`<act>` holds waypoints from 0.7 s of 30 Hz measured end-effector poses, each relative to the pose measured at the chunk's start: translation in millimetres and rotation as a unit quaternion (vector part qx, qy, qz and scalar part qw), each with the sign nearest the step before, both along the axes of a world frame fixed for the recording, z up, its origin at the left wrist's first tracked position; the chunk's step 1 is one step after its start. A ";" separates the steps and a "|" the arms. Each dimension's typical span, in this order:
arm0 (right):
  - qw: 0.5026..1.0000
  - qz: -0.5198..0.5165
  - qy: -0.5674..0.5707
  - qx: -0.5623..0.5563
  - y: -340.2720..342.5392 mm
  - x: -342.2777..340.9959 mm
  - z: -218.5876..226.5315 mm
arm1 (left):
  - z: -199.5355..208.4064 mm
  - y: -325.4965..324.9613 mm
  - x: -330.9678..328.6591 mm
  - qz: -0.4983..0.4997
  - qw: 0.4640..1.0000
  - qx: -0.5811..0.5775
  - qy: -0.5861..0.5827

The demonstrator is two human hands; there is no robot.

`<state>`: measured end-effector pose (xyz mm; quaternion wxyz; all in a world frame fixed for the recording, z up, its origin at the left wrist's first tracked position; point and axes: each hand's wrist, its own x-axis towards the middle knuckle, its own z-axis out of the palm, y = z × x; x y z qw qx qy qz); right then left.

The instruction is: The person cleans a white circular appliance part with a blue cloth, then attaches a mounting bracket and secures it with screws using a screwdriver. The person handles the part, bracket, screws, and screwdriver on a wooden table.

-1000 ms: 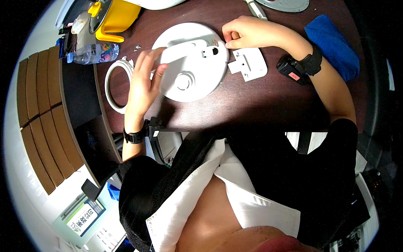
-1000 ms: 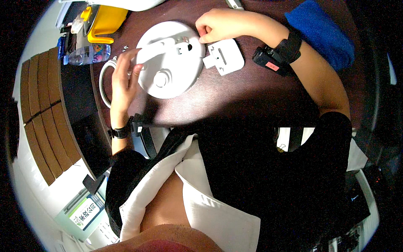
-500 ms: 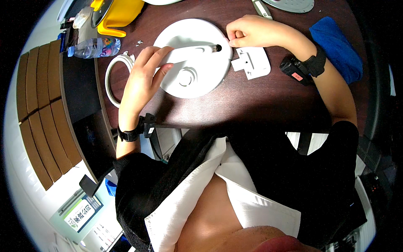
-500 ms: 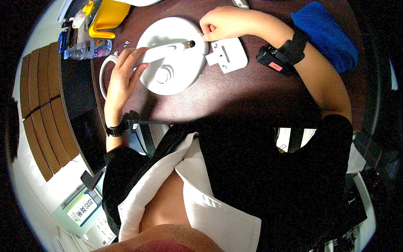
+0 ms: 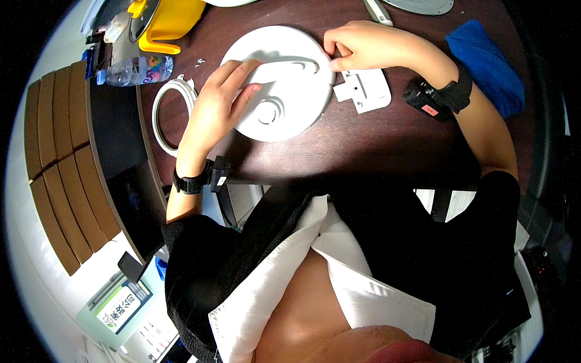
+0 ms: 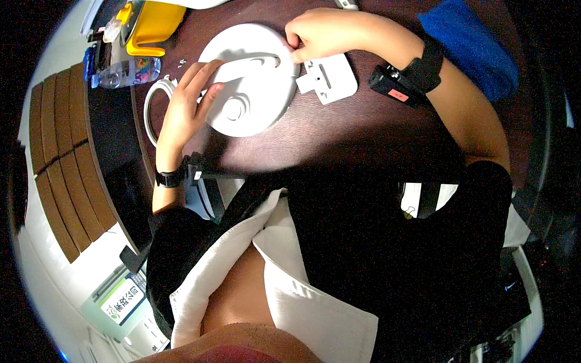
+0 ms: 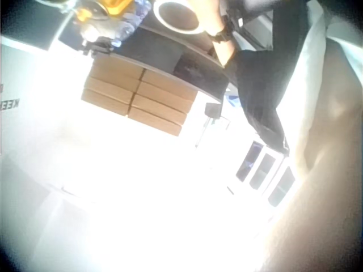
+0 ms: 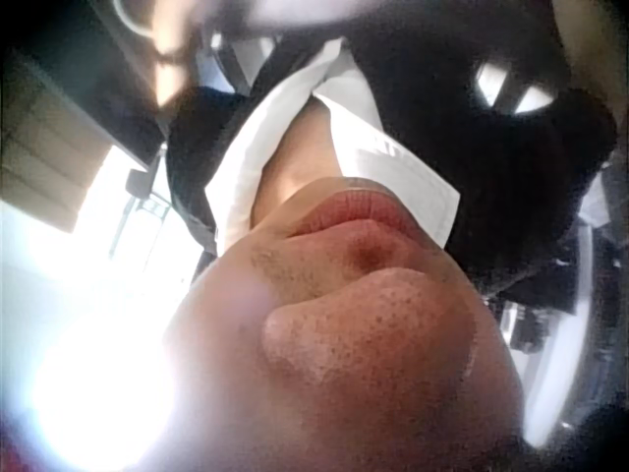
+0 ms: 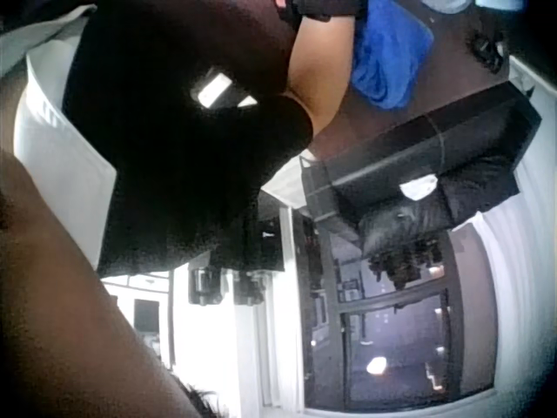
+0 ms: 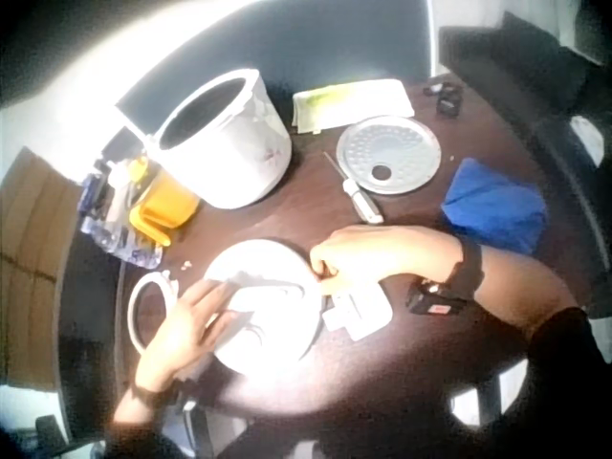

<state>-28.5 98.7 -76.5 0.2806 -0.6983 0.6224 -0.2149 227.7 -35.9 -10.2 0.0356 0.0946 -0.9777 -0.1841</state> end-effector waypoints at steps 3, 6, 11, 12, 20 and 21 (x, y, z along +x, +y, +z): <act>1.000 -0.019 0.002 0.016 -4.7 7.4 -2.3 | -7.1 -5.2 1.6 -0.013 0.999 -0.032 0.011; 0.965 -0.084 -0.065 0.239 -21.0 11.7 10.3 | -6.1 -4.4 3.7 -0.017 0.997 -0.072 0.000; 0.955 -0.099 -0.133 0.247 -24.0 25.1 24.0 | -8.9 -8.7 18.4 0.002 0.997 -0.083 0.010; 0.952 -0.107 -0.140 0.249 -25.1 28.2 22.5 | -8.7 -9.3 20.7 0.002 0.997 -0.076 0.012; 0.991 -0.041 -0.029 -0.127 -36.8 46.0 0.3 | -11.0 -23.4 59.0 0.088 0.992 0.032 0.080; 0.980 -0.016 -0.005 -0.196 -40.2 47.9 0.6 | -9.1 -29.6 66.7 0.098 0.994 -0.001 0.053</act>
